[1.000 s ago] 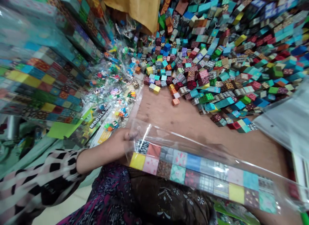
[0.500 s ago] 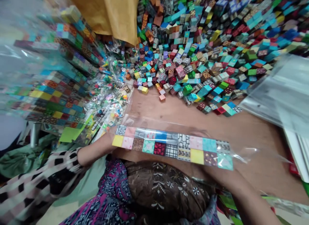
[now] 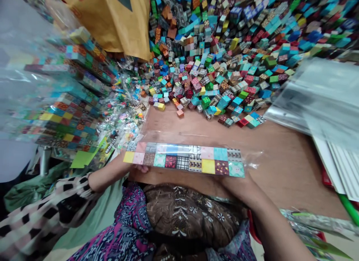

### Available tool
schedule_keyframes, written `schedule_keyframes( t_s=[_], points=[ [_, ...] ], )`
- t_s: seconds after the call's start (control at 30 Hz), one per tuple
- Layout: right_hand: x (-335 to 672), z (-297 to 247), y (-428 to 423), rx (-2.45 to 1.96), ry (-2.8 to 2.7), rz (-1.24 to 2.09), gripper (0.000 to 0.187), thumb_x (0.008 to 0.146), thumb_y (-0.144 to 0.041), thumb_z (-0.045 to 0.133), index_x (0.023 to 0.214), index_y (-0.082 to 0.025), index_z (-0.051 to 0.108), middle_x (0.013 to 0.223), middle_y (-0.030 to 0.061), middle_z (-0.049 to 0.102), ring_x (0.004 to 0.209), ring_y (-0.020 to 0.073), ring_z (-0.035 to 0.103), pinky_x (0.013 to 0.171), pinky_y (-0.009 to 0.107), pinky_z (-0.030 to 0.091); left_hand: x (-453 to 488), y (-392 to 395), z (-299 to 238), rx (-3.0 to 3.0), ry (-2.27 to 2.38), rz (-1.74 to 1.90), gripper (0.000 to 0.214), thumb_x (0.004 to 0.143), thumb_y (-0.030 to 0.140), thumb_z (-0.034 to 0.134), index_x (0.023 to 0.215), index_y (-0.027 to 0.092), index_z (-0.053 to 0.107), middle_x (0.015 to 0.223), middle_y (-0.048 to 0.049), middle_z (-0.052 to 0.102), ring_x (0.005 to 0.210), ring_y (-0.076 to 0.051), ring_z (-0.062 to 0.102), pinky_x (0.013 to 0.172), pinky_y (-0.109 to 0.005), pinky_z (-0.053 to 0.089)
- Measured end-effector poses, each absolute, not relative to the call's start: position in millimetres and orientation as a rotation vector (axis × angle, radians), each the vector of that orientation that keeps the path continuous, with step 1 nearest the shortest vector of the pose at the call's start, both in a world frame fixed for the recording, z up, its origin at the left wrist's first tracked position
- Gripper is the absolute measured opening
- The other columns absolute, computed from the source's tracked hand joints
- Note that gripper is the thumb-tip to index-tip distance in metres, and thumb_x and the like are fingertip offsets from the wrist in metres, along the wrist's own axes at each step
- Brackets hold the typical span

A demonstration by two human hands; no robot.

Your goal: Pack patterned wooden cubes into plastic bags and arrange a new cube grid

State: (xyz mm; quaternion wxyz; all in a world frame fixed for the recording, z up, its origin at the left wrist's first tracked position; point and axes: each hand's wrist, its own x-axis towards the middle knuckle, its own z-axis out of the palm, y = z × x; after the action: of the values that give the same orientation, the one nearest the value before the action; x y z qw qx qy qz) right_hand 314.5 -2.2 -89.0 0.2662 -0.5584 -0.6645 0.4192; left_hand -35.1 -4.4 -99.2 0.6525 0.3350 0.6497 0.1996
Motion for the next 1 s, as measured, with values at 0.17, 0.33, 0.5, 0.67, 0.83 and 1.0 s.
schedule_keyframes(
  t_s=[0.17,0.33,0.5,0.67,0.83,1.0],
  points=[
    [316,-94,-11,-1.562,-1.784,1.146,0.034,0.078,-0.044,0.071,0.105,-0.026,0.07,0.115,0.0083,0.073,0.109,0.0343,0.068,0.1,0.055,0.054,-32,-4,-93,0.771,1.545,0.457,0.019,0.067,0.033,0.075,0.067,0.016,0.067,0.052,-0.0055,0.065,0.046,-0.016,0.061,0.046,-0.027,0.051],
    [316,-97,-13,-1.572,-1.759,1.152,0.034,0.079,-0.046,0.071,0.105,-0.025,0.068,0.113,0.0089,0.075,0.106,0.033,0.07,0.099,0.054,0.055,-28,-8,-81,0.77,1.526,0.498,0.015,0.069,0.026,0.071,0.077,0.015,0.07,0.059,-0.0061,0.067,0.055,-0.018,0.065,0.056,-0.032,0.057],
    [321,-99,-16,-1.567,-1.753,1.084,0.033,0.08,-0.048,0.07,0.102,-0.024,0.069,0.109,0.0084,0.075,0.104,0.0326,0.07,0.098,0.053,0.055,-29,-21,-61,0.783,1.457,0.546,0.019,0.063,0.024,0.076,0.079,0.016,0.068,0.069,-0.004,0.072,0.059,-0.015,0.067,0.06,-0.028,0.058],
    [321,-99,-16,-1.573,-1.786,1.108,0.036,0.08,-0.049,0.069,0.105,-0.024,0.07,0.113,0.009,0.075,0.109,0.0337,0.068,0.105,0.057,0.049,-21,-33,-48,0.753,1.496,0.51,0.027,0.062,0.029,0.083,0.079,0.016,0.067,0.065,0.0,0.068,0.056,-0.011,0.063,0.058,-0.024,0.056],
    [317,-97,-15,-1.576,-1.762,1.113,0.037,0.079,-0.05,0.071,0.106,-0.024,0.069,0.113,0.0084,0.075,0.11,0.0335,0.067,0.105,0.057,0.049,-12,-33,-47,0.651,1.487,0.503,0.032,0.056,0.033,0.086,0.072,0.014,0.067,0.063,-0.0016,0.068,0.053,-0.011,0.062,0.053,-0.024,0.054],
    [316,-87,-14,-1.552,-1.751,1.141,0.035,0.079,-0.048,0.071,0.105,-0.024,0.069,0.114,0.0084,0.075,0.107,0.0319,0.069,0.102,0.054,0.051,-19,-28,-44,0.63,1.434,0.458,0.03,0.058,0.035,0.084,0.072,0.013,0.069,0.068,-0.0063,0.071,0.054,-0.013,0.063,0.054,-0.026,0.055]
  ],
)
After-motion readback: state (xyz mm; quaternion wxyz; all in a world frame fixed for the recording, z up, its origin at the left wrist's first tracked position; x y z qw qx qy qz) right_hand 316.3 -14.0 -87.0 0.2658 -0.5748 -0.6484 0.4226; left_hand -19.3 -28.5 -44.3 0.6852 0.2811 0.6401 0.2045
